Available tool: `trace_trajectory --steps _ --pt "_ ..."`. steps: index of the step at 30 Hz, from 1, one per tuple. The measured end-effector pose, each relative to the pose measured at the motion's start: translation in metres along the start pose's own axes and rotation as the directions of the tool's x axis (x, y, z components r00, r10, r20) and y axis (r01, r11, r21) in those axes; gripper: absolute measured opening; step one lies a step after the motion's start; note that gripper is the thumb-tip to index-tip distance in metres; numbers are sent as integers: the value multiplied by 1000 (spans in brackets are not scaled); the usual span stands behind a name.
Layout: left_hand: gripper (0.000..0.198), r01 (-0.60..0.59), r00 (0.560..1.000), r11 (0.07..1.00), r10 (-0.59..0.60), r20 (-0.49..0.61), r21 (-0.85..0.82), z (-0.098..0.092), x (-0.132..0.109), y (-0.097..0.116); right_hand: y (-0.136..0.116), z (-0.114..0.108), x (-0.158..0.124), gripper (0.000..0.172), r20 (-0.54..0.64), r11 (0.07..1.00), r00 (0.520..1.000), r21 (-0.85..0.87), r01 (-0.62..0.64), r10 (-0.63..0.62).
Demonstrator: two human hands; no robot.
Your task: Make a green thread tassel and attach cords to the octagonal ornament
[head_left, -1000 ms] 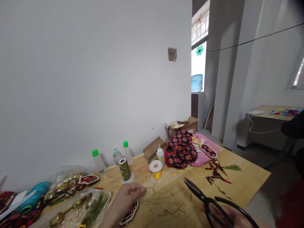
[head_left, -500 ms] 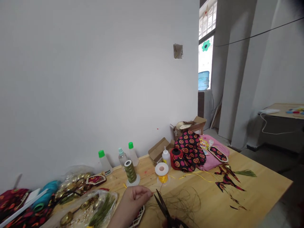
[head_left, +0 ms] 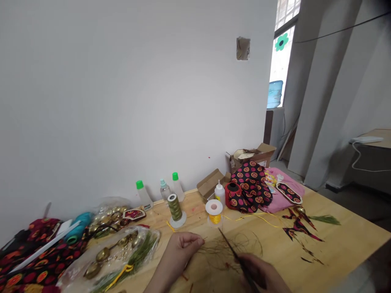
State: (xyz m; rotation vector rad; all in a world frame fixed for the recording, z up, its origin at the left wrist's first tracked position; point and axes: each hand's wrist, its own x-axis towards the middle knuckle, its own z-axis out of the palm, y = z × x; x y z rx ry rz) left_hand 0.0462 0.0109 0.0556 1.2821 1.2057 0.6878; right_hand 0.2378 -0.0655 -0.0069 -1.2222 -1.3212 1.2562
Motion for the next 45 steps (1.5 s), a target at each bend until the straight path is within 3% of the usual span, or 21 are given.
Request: trace_trajectory --steps 3,5,8,10,12,14,18,21,23,29,34,40,45 --pt "43 -33 998 997 29 -55 -73 0 -3 -8 -4 -40 -5 33 -183 947 983 -319 -30 -31" --pt "40 -82 990 990 68 -121 -117 1 -8 -12 -2 -64 -4 36 -260 813 963 -575 -94 -73" --pt "38 -155 960 976 113 -255 -150 6 -20 -12 3 -86 2 37 -177 680 967 -733 -6 -182" --pt "37 -201 932 968 140 -335 -153 9 -30 -10 3 -89 7 31 -112 633 961 -770 75 -251" --pt "35 -248 901 958 174 -398 -142 13 -38 -8 -2 -81 11 21 -96 634 937 -759 150 -337" --pt "34 -292 864 947 202 -462 -132 18 -45 -8 -9 -61 13 15 -90 697 902 -669 260 -423" --pt "32 -320 807 943 219 -549 -95 31 -59 -13 -19 7 9 13 -11 789 841 -354 503 -541" --pt "32 -340 788 937 241 -567 -74 41 -71 -18 -27 53 4 13 -156 816 803 -174 551 -575" --pt "33 -351 784 932 240 -573 -89 45 -79 -21 -33 69 1 14 -183 825 805 -117 553 -565" --pt "30 -387 774 916 259 -578 -108 47 -91 -25 -52 76 1 12 -173 851 833 -94 517 -525" --pt "28 -429 761 900 313 -568 -79 43 -86 -19 -58 77 6 13 -184 818 797 -132 559 -575" --pt "30 -421 806 904 340 -484 -67 23 -71 -21 -70 84 23 18 -208 834 808 -133 535 -551" --pt "27 -478 805 875 401 -437 -79 2 -62 -16 -90 95 38 20 -182 838 820 -194 511 -542"
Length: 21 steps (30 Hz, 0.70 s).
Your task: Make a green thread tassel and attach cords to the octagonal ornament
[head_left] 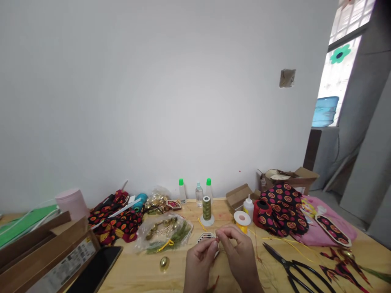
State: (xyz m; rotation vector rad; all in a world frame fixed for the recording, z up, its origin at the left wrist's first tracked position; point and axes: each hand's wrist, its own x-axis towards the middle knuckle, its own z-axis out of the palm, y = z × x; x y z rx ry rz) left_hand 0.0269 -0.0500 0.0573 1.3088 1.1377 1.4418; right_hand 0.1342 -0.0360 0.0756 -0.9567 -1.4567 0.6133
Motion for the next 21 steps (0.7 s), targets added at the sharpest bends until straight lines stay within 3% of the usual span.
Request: trace_trajectory --steps 3,8,21 --pt "27 -36 999 999 37 39 -22 -6 10 8 -9 6 12 20 19 999 1000 31 -13 12" --pt "29 -41 999 999 41 -4 5 -14 22 13 -15 8 24 22 -39 989 997 133 -60 65" --pt "30 -34 996 994 43 81 -104 -24 17 13 -27 19 14 15 87 999 995 15 38 -39"
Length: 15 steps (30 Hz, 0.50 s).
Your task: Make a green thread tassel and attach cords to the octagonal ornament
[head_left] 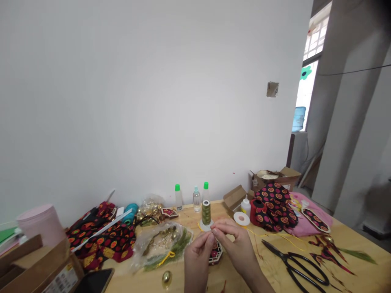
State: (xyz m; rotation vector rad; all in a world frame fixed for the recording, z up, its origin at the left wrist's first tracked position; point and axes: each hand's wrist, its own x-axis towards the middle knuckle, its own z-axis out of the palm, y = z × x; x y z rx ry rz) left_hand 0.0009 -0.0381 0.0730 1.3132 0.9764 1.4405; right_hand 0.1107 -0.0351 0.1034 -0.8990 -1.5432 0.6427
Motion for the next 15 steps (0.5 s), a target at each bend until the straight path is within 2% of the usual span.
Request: trace_trajectory --steps 8,15 --pt "27 21 1000 1000 -21 -19 -3 0 -4 -2 2 0 -6 18 38 999 999 35 -26 25" --pt "26 34 999 998 -35 -12 -48 3 -4 -6 3 -7 -6 16 48 1000 999 20 0 -1"
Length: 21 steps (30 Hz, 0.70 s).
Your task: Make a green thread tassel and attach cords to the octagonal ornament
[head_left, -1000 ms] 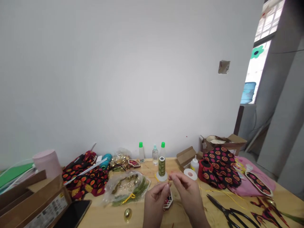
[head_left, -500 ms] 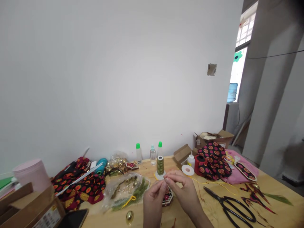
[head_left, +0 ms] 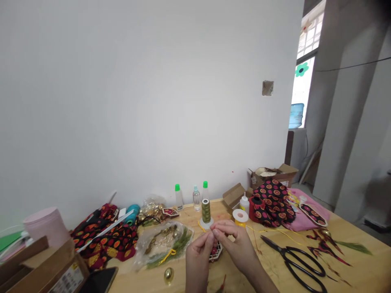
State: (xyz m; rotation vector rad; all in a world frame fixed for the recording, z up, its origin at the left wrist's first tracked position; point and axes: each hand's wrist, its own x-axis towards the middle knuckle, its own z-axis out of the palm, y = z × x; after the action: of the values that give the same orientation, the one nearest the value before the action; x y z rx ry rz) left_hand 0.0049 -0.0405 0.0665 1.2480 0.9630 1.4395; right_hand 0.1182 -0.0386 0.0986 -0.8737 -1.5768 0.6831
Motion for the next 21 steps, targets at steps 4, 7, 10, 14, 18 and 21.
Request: trace_trajectory --steps 4,7,10,14,18,21 --pt "26 24 1000 1000 -24 -5 9 2 -2 3 -1 -2 -2 14 -32 1000 999 -9 0 0" --pt "27 33 999 999 -33 -33 26 4 -4 3 0 -2 -4 17 -33 1000 999 -9 3 -4" --pt "30 77 996 997 -76 -35 24 4 -6 -1 3 -3 -8 17 -67 1000 998 13 -20 21" --pt "30 89 996 996 -89 -18 -8 7 -9 -6 9 -9 -16 19 -116 996 991 66 -61 68" --pt "28 95 995 995 -94 9 -43 13 -14 -3 13 -15 -25 16 -117 995 991 83 -60 70" --pt "27 104 995 993 -104 3 -64 14 -16 -1 13 -15 -30 14 -97 993 992 100 -66 76"
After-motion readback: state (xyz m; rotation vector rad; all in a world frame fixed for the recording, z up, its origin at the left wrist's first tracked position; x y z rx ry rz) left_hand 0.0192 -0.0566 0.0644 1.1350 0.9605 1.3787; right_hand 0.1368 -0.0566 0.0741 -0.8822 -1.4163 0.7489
